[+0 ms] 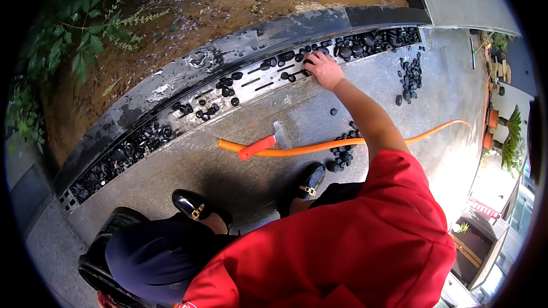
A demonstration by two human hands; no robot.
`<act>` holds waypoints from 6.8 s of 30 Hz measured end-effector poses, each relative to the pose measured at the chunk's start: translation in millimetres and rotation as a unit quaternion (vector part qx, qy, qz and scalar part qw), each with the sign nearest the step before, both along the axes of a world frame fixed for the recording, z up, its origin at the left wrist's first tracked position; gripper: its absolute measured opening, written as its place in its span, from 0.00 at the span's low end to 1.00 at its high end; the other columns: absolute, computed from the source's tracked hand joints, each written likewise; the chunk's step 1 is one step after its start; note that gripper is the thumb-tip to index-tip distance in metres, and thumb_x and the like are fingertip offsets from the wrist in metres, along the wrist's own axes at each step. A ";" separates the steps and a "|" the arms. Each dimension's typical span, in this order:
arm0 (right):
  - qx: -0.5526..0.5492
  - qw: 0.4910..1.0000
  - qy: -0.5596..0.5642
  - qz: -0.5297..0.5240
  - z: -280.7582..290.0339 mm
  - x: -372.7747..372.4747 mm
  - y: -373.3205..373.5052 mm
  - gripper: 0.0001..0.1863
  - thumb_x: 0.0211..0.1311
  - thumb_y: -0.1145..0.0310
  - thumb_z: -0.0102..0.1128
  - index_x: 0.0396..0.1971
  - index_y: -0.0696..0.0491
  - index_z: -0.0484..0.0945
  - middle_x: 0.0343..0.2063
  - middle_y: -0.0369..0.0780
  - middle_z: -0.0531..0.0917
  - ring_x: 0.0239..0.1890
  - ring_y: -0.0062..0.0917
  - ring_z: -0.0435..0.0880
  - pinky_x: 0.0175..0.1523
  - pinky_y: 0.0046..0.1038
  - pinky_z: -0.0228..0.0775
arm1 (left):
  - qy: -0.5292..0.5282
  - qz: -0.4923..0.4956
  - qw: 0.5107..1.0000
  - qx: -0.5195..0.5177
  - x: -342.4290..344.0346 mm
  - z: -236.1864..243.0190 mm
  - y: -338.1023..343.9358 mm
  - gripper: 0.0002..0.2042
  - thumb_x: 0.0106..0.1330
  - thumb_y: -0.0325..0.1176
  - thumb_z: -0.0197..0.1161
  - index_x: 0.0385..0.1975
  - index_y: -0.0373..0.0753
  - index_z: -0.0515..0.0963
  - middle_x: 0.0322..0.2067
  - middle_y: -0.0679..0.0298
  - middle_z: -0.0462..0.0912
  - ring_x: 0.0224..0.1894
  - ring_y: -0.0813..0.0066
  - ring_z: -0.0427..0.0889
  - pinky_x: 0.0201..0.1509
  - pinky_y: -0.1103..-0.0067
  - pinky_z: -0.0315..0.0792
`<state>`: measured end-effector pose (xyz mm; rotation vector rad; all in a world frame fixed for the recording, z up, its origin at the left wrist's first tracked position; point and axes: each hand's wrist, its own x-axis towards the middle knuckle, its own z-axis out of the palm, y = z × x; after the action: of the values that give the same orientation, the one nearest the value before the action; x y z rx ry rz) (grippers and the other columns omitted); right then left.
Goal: The person clears debris from a drain and then applies an orange-capped adhesive or sealant tube into the drain channel with their hands.
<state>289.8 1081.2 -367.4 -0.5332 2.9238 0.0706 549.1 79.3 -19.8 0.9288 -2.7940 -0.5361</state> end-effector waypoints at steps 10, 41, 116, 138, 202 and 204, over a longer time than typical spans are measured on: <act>-0.173 0.985 0.001 -0.005 -31.4 -41.6 -228.5 0.13 0.58 0.60 0.64 0.42 0.44 0.79 0.47 0.35 0.78 0.53 0.31 0.75 0.54 0.35 0.73 | 0.108 0.051 0.981 -0.154 -61.1 -36.4 46.4 0.21 0.76 0.46 0.51 0.55 0.34 0.77 0.54 0.58 0.82 0.53 0.65 0.81 0.59 0.75 0.71; -0.306 0.913 -0.161 -0.217 -33.2 -46.5 -318.9 0.18 0.51 0.69 0.72 0.41 0.50 0.75 0.38 0.42 0.82 0.43 0.38 0.83 0.46 0.38 0.77 | -0.116 -0.681 0.719 -0.073 -342.4 -364.3 475.0 0.14 0.62 0.26 0.53 0.47 0.45 0.75 0.48 0.62 0.79 0.40 0.65 0.86 0.37 0.71 0.80; -0.347 0.846 -0.224 -0.339 -63.3 -43.4 -323.5 0.15 0.48 0.64 0.72 0.37 0.53 0.84 0.37 0.46 0.86 0.46 0.36 0.85 0.46 0.35 0.79 | -0.231 -0.389 0.740 0.498 -335.9 -413.1 518.3 0.06 0.69 0.22 0.57 0.42 0.38 0.75 0.32 0.68 0.81 0.33 0.71 0.82 0.37 0.74 0.77; -0.369 0.824 0.148 -0.403 -9.3 -14.7 -207.8 0.14 0.57 0.71 0.64 0.44 0.52 0.78 0.43 0.44 0.81 0.48 0.39 0.78 0.54 0.38 0.70 | -0.296 -0.434 0.582 0.620 -253.7 -322.0 542.3 0.17 0.74 0.37 0.57 0.59 0.40 0.72 0.52 0.64 0.77 0.55 0.75 0.74 0.60 0.78 0.68; -0.219 0.909 0.020 -0.355 -25.2 -29.6 -192.2 0.22 0.48 0.49 0.75 0.36 0.48 0.81 0.30 0.35 0.83 0.36 0.33 0.84 0.38 0.34 0.76 | -0.020 -0.542 0.814 0.207 -313.7 -336.5 458.9 0.07 0.61 0.25 0.66 0.36 0.39 0.76 0.34 0.61 0.78 0.28 0.66 0.83 0.32 0.73 0.76; -0.254 0.867 -0.014 -0.429 -46.5 -37.4 -224.0 0.21 0.47 0.49 0.76 0.35 0.48 0.82 0.27 0.35 0.84 0.35 0.33 0.85 0.40 0.35 0.76 | -0.123 -0.418 0.810 0.393 -303.7 -344.2 488.8 0.07 0.63 0.23 0.66 0.37 0.37 0.75 0.30 0.66 0.77 0.26 0.77 0.81 0.29 0.80 0.74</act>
<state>252.4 857.2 -413.9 0.7421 2.8325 -0.8121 245.4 568.1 -364.0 -0.3273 -3.0973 -1.8986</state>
